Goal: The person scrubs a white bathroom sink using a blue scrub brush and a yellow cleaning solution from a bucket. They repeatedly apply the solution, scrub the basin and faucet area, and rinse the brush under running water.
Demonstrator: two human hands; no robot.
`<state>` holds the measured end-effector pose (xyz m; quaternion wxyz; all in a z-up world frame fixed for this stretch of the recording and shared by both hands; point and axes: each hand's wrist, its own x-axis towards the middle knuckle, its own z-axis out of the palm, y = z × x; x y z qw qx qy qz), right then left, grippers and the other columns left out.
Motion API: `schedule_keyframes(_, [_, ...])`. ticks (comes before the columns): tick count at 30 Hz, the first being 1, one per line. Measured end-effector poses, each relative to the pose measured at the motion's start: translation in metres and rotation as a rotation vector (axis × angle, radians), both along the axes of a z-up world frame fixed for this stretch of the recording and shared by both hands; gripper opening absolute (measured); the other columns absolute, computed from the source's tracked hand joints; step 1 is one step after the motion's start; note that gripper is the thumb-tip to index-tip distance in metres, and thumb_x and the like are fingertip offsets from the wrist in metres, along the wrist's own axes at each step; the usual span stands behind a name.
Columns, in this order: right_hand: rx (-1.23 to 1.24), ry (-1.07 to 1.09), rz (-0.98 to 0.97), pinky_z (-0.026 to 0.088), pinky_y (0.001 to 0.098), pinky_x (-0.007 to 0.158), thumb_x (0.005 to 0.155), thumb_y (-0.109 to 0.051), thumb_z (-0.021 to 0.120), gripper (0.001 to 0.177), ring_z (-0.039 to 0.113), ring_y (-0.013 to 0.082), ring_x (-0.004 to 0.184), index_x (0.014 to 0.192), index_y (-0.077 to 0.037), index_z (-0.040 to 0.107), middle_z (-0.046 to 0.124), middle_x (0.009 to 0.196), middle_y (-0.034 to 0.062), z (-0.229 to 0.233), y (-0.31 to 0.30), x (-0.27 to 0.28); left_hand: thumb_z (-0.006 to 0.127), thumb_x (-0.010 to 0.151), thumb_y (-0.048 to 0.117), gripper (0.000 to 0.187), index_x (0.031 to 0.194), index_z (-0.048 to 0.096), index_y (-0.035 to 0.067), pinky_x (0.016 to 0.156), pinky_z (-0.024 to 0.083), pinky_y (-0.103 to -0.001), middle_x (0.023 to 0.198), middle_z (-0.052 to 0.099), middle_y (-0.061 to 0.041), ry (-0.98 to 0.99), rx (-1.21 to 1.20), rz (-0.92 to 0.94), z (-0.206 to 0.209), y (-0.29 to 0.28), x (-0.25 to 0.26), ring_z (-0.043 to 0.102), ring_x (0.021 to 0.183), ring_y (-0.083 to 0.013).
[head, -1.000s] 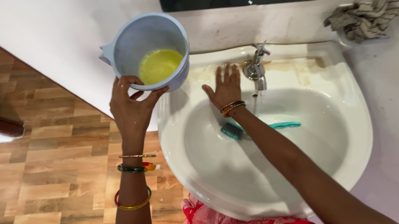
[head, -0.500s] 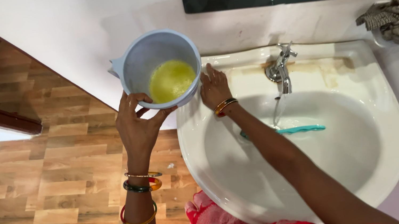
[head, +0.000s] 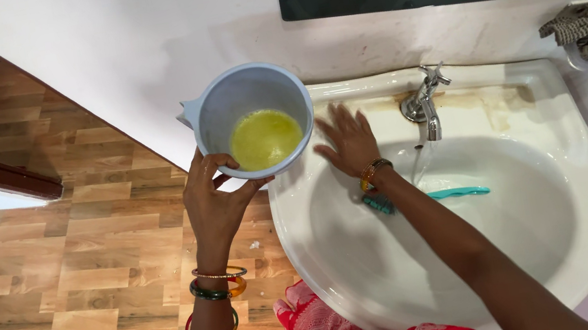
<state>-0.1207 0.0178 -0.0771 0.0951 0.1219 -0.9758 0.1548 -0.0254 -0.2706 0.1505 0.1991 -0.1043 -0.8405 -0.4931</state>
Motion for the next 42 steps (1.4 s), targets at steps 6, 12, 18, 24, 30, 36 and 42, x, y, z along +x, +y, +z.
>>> schedule_keyframes(6, [-0.039, -0.192, 0.035, 0.031, 0.0544, 0.122, 0.104, -0.045, 0.048, 0.056, 0.048, 0.033, 0.144, 0.144, -0.006, 0.053, 0.055, 0.15, 0.0174, 0.018, -0.025, -0.027, 0.096, 0.064, 0.014, 0.047, 0.094, 0.061, 0.005, 0.078, 0.063, -0.032, 0.122, 0.065, -0.01, -0.055, 0.061, -0.06, 0.007, -0.001, 0.0, 0.073, 0.104, -0.021])
schedule_keyframes(12, [0.101, 0.325, 0.081, 0.043, 0.0532, 0.104, 0.076, -0.045, 0.069, 0.06, 0.053, 0.0446, 0.125, 0.119, -0.003, 0.066, 0.063, 0.126, 0.0285, 0.032, -0.038, -0.028, 0.098, 0.062, 0.015, 0.05, 0.093, 0.06, 0.005, 0.081, 0.062, -0.032, 0.126, 0.066, -0.011, -0.05, 0.023, -0.049, 0.008, 0.007, -0.005, 0.073, 0.105, -0.0215])
schedule_keyframes(18, [-0.084, -0.05, -0.244, 0.036, 0.0497, 0.113, 0.093, -0.049, 0.058, 0.054, 0.05, 0.035, 0.136, 0.126, -0.007, 0.066, 0.057, 0.145, 0.0172, 0.029, 0.027, 0.005, 0.097, 0.064, 0.015, 0.049, 0.093, 0.058, 0.005, 0.082, 0.062, -0.033, 0.132, 0.063, -0.012, -0.031, 0.064, -0.099, 0.008, 0.006, -0.008, 0.072, 0.11, -0.0228])
schedule_keyframes(24, [0.064, 0.165, -0.049, 0.022, 0.054, 0.121, 0.096, -0.048, 0.058, 0.074, 0.03, 0.0455, 0.149, 0.148, 0.004, 0.046, 0.038, 0.156, 0.0323, -0.003, -0.01, -0.007, 0.097, 0.064, 0.015, 0.051, 0.094, 0.058, 0.004, 0.084, 0.062, -0.033, 0.131, 0.063, -0.011, -0.041, 0.099, -0.138, 0.007, 0.013, -0.013, 0.072, 0.111, -0.0221])
schedule_keyframes(30, [0.004, 0.05, 0.042, 0.025, 0.0574, 0.121, 0.088, -0.051, 0.059, 0.07, 0.034, 0.0433, 0.147, 0.139, -0.004, 0.054, 0.048, 0.153, 0.0282, 0.029, -0.035, -0.039, 0.098, 0.063, 0.014, 0.049, 0.092, 0.06, 0.004, 0.083, 0.062, -0.033, 0.135, 0.062, -0.013, -0.039, 0.051, -0.11, 0.006, 0.005, -0.012, 0.071, 0.111, -0.0225])
schedule_keyframes(36, [-0.03, -0.332, 0.33, 0.037, 0.0458, 0.124, 0.099, -0.043, 0.05, 0.041, 0.052, 0.026, 0.141, 0.129, -0.022, 0.069, 0.065, 0.14, 0.0078, 0.047, 0.011, 0.003, 0.097, 0.065, 0.014, 0.048, 0.094, 0.06, 0.004, 0.085, 0.063, -0.033, 0.141, 0.06, -0.013, -0.057, 0.12, -0.15, 0.004, 0.013, -0.022, 0.072, 0.11, -0.0218])
schedule_keyframes(42, [0.12, 0.229, -0.015, 0.038, 0.0542, 0.107, 0.094, -0.037, 0.062, 0.048, 0.056, 0.0362, 0.128, 0.132, -0.008, 0.062, 0.063, 0.135, 0.0215, 0.039, 0.003, 0.001, 0.098, 0.064, 0.017, 0.049, 0.094, 0.062, 0.006, 0.084, 0.062, -0.033, 0.14, 0.059, -0.014, -0.021, 0.11, -0.158, 0.004, 0.021, -0.029, 0.072, 0.111, -0.0228])
